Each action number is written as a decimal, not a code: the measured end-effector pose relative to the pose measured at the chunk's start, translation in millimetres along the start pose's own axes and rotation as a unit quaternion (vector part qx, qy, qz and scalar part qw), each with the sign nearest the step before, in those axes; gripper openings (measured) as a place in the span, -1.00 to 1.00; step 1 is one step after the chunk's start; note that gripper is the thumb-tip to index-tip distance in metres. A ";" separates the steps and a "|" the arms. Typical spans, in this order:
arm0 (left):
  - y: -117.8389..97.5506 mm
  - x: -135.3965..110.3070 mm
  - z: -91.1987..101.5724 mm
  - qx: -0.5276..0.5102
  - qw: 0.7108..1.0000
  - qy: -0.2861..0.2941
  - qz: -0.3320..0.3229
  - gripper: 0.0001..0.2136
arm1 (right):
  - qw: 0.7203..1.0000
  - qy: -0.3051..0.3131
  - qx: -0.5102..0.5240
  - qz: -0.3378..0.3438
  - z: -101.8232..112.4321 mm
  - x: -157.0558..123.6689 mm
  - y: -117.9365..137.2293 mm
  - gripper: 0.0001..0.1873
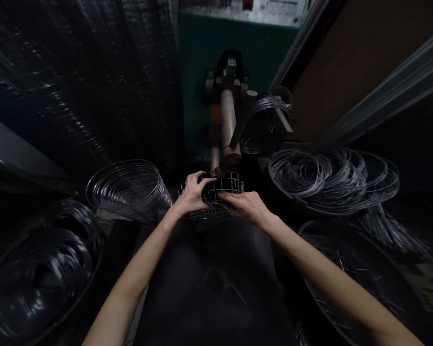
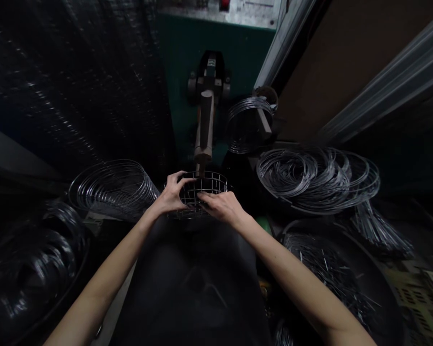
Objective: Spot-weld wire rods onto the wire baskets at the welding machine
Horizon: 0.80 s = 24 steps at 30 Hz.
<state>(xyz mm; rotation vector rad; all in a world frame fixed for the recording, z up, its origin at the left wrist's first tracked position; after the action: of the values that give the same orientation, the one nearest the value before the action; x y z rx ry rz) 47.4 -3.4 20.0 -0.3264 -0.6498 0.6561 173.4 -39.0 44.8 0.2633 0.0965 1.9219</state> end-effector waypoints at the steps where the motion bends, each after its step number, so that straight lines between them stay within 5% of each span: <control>1: 1.2 0.4 0.0 -0.001 1.000 0.002 0.002 -0.14 | 1.000 0.004 0.002 -0.003 -0.7 0.9 -0.7 -0.65; 13: 12.8 13.2 6.0 -0.029 0.999 0.037 0.015 -0.11 | 0.998 0.037 0.010 -0.048 0.6 11.7 -6.0 -0.64; 24: 34.8 31.5 9.0 -0.025 0.999 0.009 0.029 -0.12 | 0.974 -0.101 0.162 -0.126 12.1 15.1 -35.7 -0.85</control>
<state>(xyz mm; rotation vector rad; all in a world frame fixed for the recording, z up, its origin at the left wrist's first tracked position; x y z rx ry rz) 44.8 44.1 24.6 -0.3988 -0.6424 0.6930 203.6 -12.8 51.7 0.6330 0.2952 1.6119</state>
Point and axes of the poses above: each hand's wrist, its own x-axis towards the middle knuckle, its own z-axis out of the back of the hand, y = z × x, the point moved 9 cm from there along x, towards the middle knuckle, and after that the axes turned 15 degrees about -z, right-handed, at the moved point
